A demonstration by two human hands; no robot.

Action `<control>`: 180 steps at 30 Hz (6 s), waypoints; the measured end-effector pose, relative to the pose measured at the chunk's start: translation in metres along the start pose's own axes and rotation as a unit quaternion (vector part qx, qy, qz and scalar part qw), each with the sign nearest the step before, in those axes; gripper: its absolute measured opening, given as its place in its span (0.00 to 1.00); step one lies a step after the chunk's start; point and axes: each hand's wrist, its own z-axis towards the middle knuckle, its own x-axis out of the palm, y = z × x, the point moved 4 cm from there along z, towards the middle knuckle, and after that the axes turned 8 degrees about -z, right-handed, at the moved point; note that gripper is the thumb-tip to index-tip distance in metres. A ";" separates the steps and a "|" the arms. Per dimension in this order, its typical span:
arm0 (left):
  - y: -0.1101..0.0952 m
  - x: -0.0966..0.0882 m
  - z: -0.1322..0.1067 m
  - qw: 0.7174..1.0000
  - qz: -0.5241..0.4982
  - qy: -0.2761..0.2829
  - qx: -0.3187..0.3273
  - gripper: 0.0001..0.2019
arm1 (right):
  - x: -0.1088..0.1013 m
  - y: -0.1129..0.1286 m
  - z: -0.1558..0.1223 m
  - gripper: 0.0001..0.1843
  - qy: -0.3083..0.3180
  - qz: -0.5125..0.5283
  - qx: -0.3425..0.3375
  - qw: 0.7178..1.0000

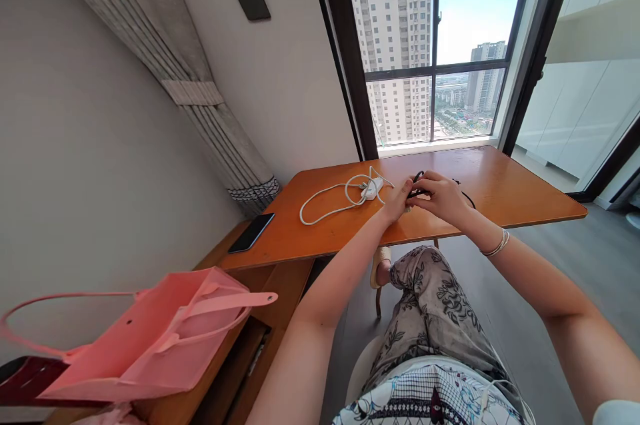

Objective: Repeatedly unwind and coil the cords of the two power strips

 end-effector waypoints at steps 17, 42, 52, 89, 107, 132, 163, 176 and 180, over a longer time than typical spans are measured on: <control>-0.021 -0.007 0.004 0.989 -0.133 -0.034 -0.048 0.24 | 0.006 -0.034 0.007 0.25 -0.045 0.147 0.098 0.983; -0.045 0.017 -0.010 0.973 -0.158 0.091 -0.139 0.28 | 0.000 -0.037 0.023 0.07 -0.019 0.386 0.160 0.908; -0.035 0.023 -0.019 0.951 -0.185 0.156 -0.193 0.29 | 0.011 -0.056 0.014 0.16 0.014 0.487 0.158 0.859; -0.040 0.001 -0.029 0.933 -0.336 -0.062 -0.114 0.29 | 0.048 -0.027 -0.028 0.22 0.188 -0.054 0.131 0.972; -0.051 -0.003 -0.039 0.932 -0.343 -0.122 0.005 0.21 | 0.029 -0.007 -0.079 0.18 0.002 -0.099 -0.019 0.995; -0.057 0.042 -0.065 0.995 0.020 0.090 -0.034 0.23 | -0.040 0.042 -0.040 0.17 -0.059 -0.043 -0.100 0.992; -0.045 0.038 -0.076 0.925 -0.226 0.177 -0.248 0.29 | -0.028 0.026 -0.034 0.17 0.098 0.229 0.043 0.967; -0.034 0.040 -0.072 0.889 -0.344 0.119 -0.278 0.23 | -0.001 0.009 -0.023 0.25 0.219 0.521 0.159 0.809; -0.045 0.038 -0.066 0.891 -0.403 0.041 -0.207 0.23 | 0.026 -0.001 -0.030 0.33 0.142 0.599 0.201 0.762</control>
